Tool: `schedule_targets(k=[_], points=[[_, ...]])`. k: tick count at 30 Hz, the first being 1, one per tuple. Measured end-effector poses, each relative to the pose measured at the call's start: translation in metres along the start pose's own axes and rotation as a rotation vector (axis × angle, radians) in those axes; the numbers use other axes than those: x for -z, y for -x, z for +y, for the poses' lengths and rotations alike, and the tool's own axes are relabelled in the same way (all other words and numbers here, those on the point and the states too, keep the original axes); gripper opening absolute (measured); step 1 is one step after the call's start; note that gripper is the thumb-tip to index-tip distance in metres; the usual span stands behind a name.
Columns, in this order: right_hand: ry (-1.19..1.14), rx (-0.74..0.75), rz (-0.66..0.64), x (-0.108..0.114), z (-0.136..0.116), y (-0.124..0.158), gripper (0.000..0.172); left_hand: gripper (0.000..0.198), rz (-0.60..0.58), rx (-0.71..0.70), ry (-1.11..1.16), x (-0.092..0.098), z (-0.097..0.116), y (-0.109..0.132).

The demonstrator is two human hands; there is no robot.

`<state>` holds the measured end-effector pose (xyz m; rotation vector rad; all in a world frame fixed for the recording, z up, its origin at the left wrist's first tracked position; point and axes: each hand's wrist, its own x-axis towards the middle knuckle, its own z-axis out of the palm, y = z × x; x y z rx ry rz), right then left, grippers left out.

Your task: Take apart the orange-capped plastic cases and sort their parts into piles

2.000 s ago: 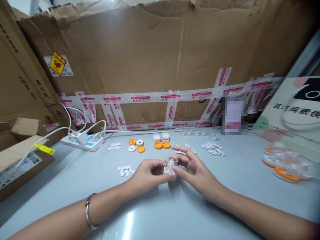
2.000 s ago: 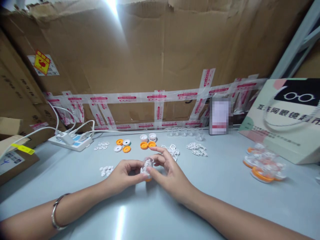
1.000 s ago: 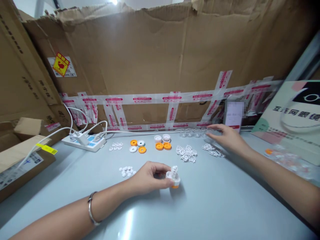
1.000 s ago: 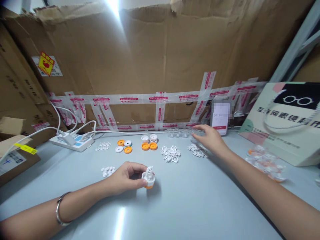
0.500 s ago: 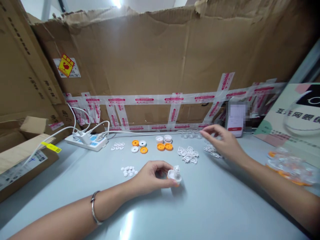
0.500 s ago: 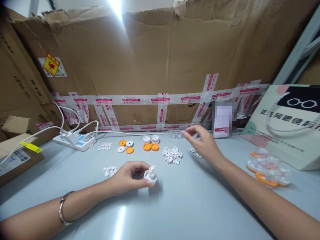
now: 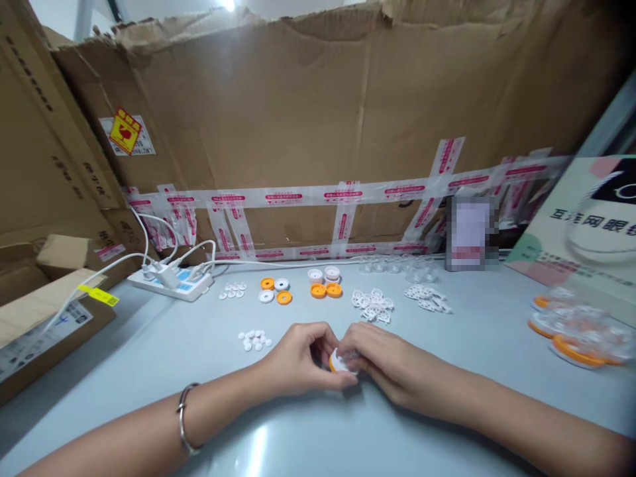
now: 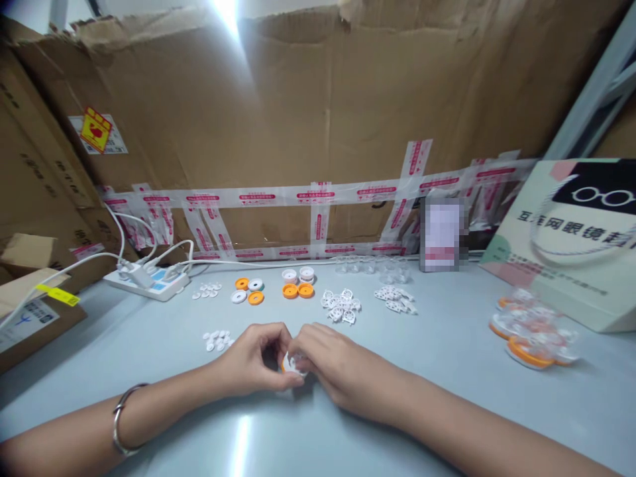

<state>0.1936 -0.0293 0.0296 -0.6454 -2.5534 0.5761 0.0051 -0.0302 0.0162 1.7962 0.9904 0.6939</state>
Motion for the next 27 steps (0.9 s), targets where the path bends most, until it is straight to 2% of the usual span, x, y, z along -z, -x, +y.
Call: schedule_targets(k=[3,6,9,13,14,17,21,27], points=[[0.072,0.117,0.081,-0.004,0.002,0.002,0.023,0.032,0.001,-0.008,0.052,0.000,0.001,0.000],[0.018,0.072,0.227,-0.010,0.000,0.001,0.020,0.030,0.044,-0.029,0.042,0.001,0.004,0.000],[-0.031,-0.028,0.364,-0.006,-0.002,-0.002,0.014,0.028,0.081,-0.059,-0.003,0.003,0.006,0.001],[-0.155,-0.310,0.681,0.011,0.000,-0.004,0.013,0.026,0.084,-0.040,-0.068,0.004,0.007,0.001],[-0.209,-0.363,0.725,0.015,0.001,-0.005,0.014,0.026,0.087,-0.053,-0.071,0.004,0.007,0.001],[-0.425,-0.402,0.725,0.017,0.005,-0.008,0.023,0.026,0.075,-0.119,-0.077,0.003,0.007,0.001],[-0.690,-0.414,0.704,0.010,0.008,-0.010,0.027,0.026,-0.020,-0.207,-0.205,0.003,0.008,0.002],[-0.791,-0.475,0.703,0.008,0.011,-0.008,0.034,0.030,-0.167,-0.356,-0.383,0.005,0.007,0.005]])
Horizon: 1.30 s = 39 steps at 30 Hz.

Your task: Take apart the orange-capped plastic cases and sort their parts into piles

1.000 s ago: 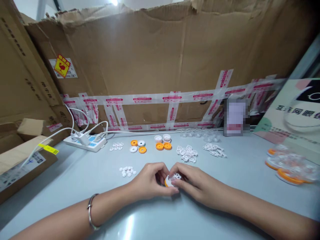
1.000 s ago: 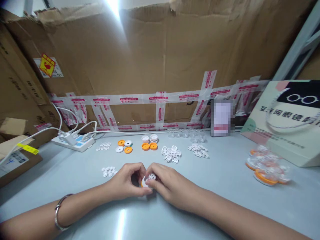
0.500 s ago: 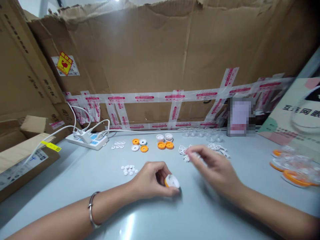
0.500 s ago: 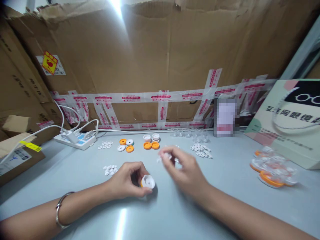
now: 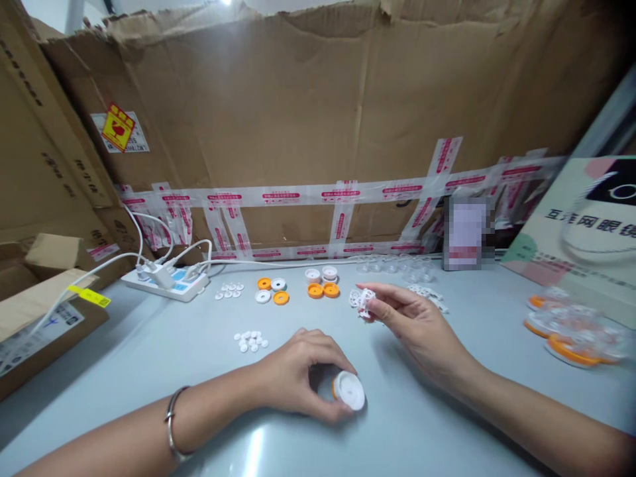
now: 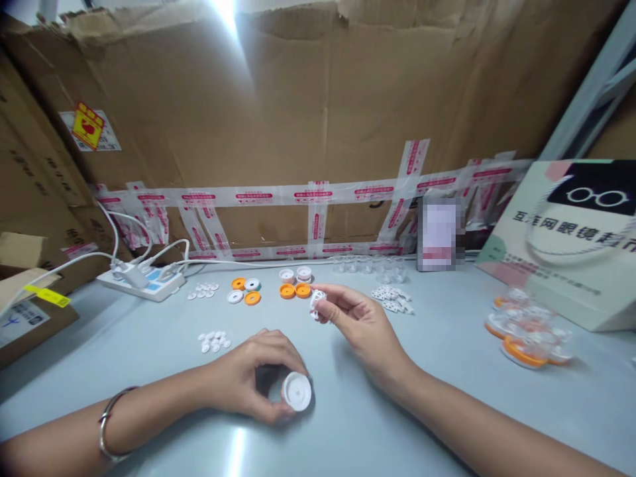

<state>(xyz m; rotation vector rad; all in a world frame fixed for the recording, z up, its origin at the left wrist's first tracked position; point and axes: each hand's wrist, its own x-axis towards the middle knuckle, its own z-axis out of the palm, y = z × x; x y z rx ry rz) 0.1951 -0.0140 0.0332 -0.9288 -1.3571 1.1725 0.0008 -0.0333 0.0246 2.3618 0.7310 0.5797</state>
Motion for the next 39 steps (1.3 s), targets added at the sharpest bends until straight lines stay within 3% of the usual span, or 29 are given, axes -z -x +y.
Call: schedule_targets(k=[5,7,10,12,19,26,36,39], points=[[-0.019,-0.015,-0.030,0.001,0.002,-0.001,0.035,0.045,-0.050,-0.054,0.033,0.003,0.002,0.002],[-0.024,-0.015,-0.067,-0.001,0.003,0.000,0.034,0.043,0.039,-0.021,0.107,0.004,0.004,0.001],[-0.078,-0.054,-0.163,-0.006,0.004,0.002,0.036,0.028,0.290,0.126,0.248,0.002,0.007,-0.003],[-0.127,-0.095,-0.210,-0.011,0.007,0.004,0.037,0.024,0.395,0.214,0.345,0.000,0.007,-0.006],[-0.129,-0.190,-0.228,-0.021,0.010,0.004,0.030,0.019,0.484,0.239,0.575,-0.005,-0.002,-0.011],[-0.040,-0.233,-0.144,-0.017,0.018,0.001,0.023,0.015,0.546,0.241,0.187,-0.003,-0.007,-0.007],[-0.022,-0.228,-0.209,-0.017,0.018,0.003,0.023,0.015,0.501,-0.149,-0.329,-0.002,-0.017,-0.005],[-0.002,-0.228,-0.204,-0.018,0.019,0.003,0.025,0.017,0.487,-0.198,-0.435,-0.004,-0.018,-0.005]])
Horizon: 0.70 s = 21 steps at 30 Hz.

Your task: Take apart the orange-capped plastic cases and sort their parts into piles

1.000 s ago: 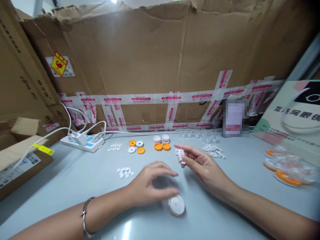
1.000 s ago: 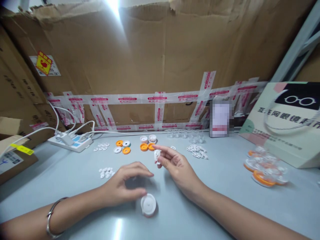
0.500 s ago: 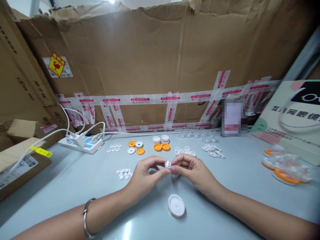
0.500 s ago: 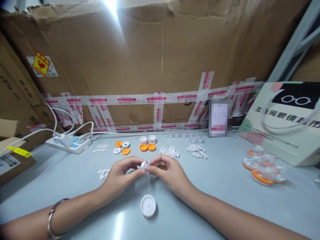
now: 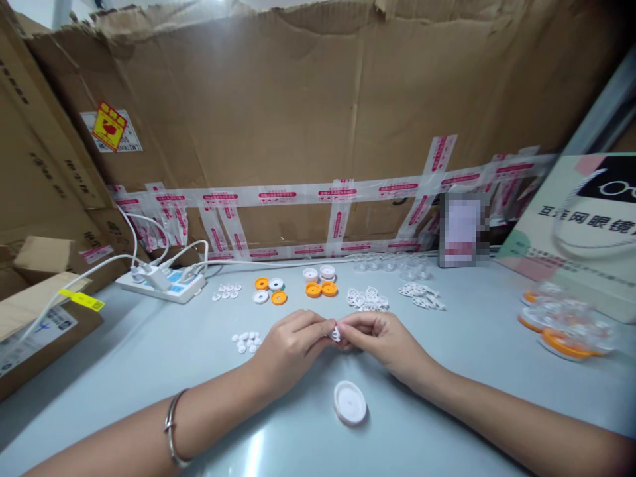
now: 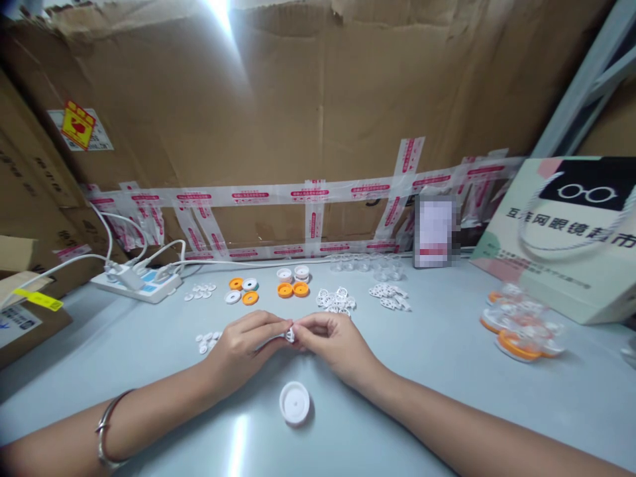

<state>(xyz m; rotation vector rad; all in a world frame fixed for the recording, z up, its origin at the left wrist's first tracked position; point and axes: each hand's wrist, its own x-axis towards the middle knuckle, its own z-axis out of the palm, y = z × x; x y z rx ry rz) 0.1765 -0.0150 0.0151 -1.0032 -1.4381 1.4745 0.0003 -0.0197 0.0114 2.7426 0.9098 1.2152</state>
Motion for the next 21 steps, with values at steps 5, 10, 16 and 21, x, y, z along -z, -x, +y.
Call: schedule_targets(k=[5,10,16,21], points=[[0.019,-0.014,0.016,-0.0008,-0.0001,0.0012,0.024,0.018,-0.020,-0.002,-0.018,0.0000,0.0024,-0.0014],[-0.027,-0.048,0.031,-0.0007,-0.0008,0.0013,0.025,0.019,-0.028,0.015,-0.001,-0.0006,0.0022,-0.0018],[-0.180,-0.137,0.045,0.0001,0.0016,-0.0023,0.025,0.015,-0.014,0.154,0.189,0.0004,-0.0007,-0.0032],[-0.272,-0.160,0.056,0.0010,0.0000,-0.0022,0.027,0.016,-0.040,0.465,0.532,0.0023,-0.0009,-0.0059]])
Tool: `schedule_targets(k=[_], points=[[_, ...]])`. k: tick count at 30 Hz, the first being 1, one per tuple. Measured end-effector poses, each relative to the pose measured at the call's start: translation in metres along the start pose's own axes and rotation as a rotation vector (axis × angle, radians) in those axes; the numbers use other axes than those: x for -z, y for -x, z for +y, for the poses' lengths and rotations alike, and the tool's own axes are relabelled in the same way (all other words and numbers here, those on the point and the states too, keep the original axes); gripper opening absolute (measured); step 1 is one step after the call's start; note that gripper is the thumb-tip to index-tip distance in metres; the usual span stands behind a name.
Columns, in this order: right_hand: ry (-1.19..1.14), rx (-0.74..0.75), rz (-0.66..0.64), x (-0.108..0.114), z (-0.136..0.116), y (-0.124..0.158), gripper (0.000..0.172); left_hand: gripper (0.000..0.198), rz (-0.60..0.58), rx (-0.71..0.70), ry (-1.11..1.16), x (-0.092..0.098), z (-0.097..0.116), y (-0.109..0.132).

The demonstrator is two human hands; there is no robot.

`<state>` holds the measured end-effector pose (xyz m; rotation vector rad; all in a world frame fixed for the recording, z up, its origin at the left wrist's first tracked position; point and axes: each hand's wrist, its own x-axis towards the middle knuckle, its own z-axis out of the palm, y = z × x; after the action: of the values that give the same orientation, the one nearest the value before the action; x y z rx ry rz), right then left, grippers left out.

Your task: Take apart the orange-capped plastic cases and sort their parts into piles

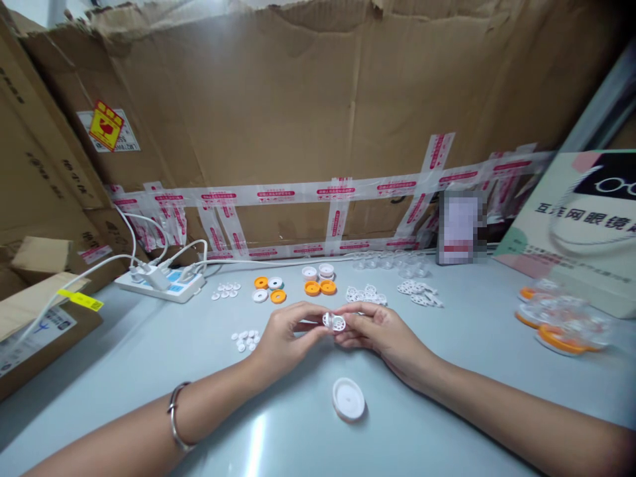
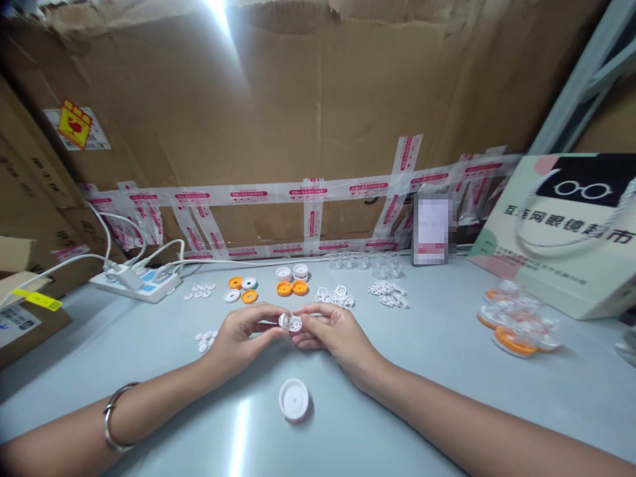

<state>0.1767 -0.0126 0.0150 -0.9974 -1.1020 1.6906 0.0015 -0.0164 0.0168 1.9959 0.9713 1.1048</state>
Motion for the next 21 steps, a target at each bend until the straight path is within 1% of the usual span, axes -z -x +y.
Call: schedule_targets(k=[2,4,7,10,12,15,18,21], points=[[-0.006,0.004,0.006,0.0009,-0.0001,0.0003,0.027,0.016,0.009,0.085,0.080,-0.0006,0.0000,-0.0007],[-0.001,0.016,0.000,0.0021,0.0005,0.0001,0.026,0.016,0.032,0.127,0.125,-0.0016,-0.0005,-0.0014],[0.042,0.051,-0.027,0.0039,0.0023,-0.0006,0.029,0.015,0.049,0.151,0.171,-0.0028,-0.0017,-0.0023],[0.148,0.124,-0.054,0.0046,0.0044,-0.0009,0.034,0.016,0.062,0.168,0.189,-0.0030,-0.0027,-0.0027],[0.229,0.173,-0.051,0.0046,0.0055,-0.0008,0.036,0.015,0.067,0.175,0.190,-0.0028,-0.0029,-0.0028],[0.303,0.215,-0.031,0.0047,0.0066,-0.0005,0.032,0.016,0.052,0.164,0.177,-0.0027,-0.0018,-0.0026],[0.337,0.220,-0.018,0.0044,0.0061,0.0005,0.031,0.017,0.035,0.116,0.145,-0.0029,0.0002,-0.0018],[0.350,0.202,-0.004,0.0030,0.0041,0.0024,0.031,0.017,0.041,0.095,0.124,-0.0032,0.0010,-0.0008]])
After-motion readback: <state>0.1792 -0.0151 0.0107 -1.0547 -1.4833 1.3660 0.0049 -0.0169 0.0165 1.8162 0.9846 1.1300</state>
